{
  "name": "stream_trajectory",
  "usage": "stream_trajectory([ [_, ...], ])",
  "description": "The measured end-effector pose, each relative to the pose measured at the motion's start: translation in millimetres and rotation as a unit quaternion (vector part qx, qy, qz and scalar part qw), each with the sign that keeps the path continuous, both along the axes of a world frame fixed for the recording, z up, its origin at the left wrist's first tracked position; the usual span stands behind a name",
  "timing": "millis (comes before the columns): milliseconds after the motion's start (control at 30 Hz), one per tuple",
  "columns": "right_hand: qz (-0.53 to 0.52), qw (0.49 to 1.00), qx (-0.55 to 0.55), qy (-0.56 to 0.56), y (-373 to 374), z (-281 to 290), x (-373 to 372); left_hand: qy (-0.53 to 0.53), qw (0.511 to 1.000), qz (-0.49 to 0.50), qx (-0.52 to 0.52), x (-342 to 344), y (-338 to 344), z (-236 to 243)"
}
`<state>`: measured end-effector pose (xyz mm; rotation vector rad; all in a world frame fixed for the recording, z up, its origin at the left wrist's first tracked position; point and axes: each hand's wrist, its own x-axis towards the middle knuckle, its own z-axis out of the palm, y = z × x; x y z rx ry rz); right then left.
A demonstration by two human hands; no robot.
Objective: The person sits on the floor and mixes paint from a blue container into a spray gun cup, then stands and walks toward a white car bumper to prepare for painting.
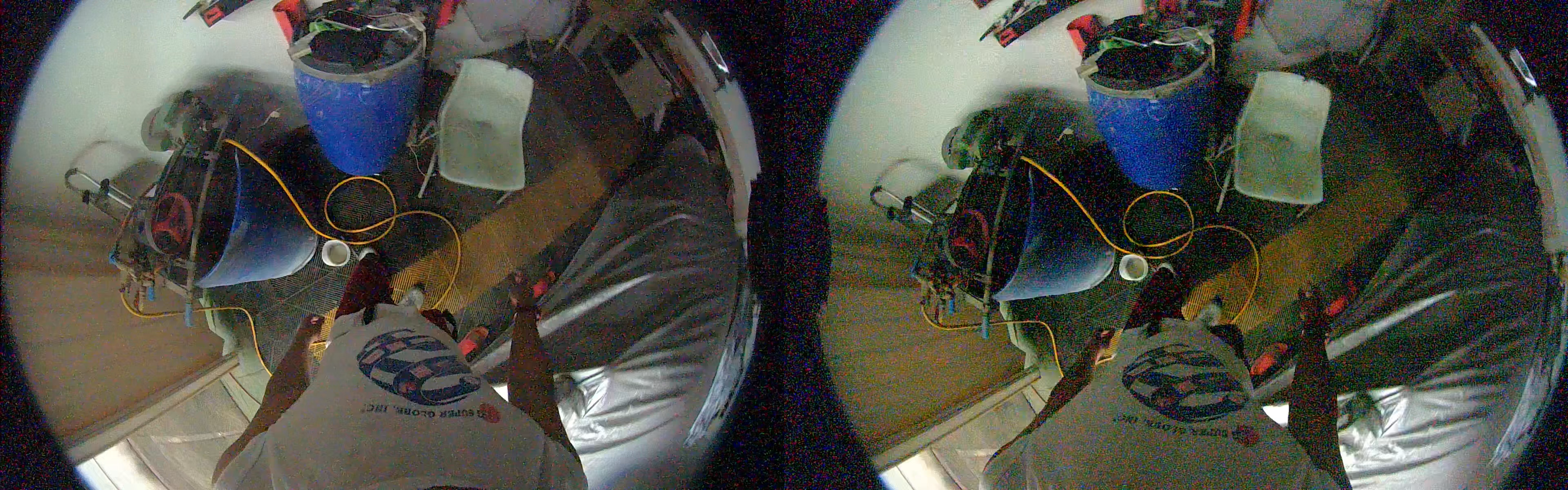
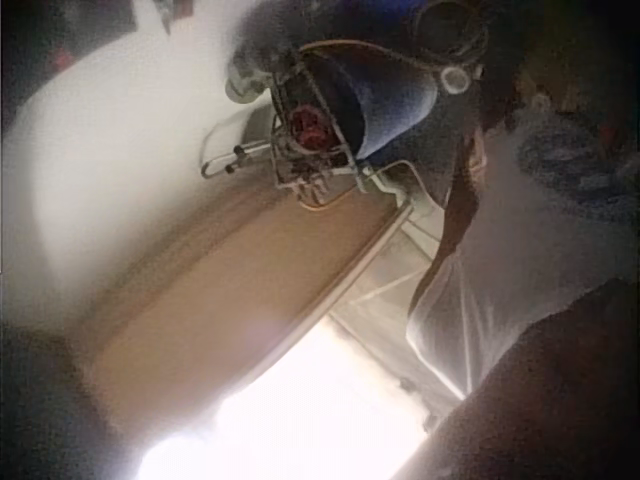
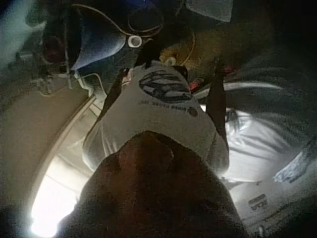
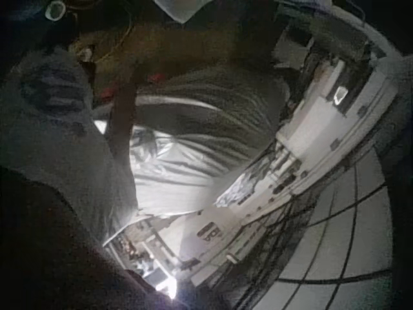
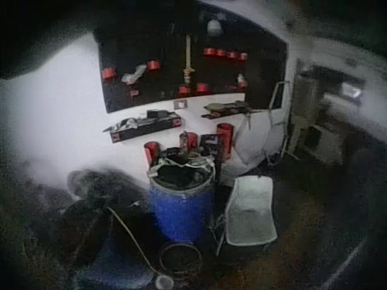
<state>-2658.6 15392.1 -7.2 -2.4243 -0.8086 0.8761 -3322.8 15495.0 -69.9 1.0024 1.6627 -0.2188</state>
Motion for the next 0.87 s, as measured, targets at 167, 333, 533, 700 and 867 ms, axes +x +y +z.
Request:
stream_trajectory([
  [167, 0.044, 0.986, 0.159, -0.011, 224, 88, 5, 0.009, 0.999, 0.042, -0.027, 18, 22, -24],
  [333, 0.155, 0.947, 0.274, -0.057, 424, 185, -46, -0.028, 0.995, 0.099, 0.013, 47, 106, -61],
  [533, 0.269, 0.891, 0.351, -0.100, 606, 280, -133, -0.037, 0.944, 0.254, 0.207, 36, 224, -57],
  [700, 0.342, 0.860, 0.362, -0.108, 740, 304, -158, 0.015, 0.910, 0.308, 0.278, 8, 231, -63],
  [867, 0.448, 0.805, 0.340, -0.188, 848, 308, -190, 0.082, 0.930, 0.285, 0.218, 8, 164, -83],
])
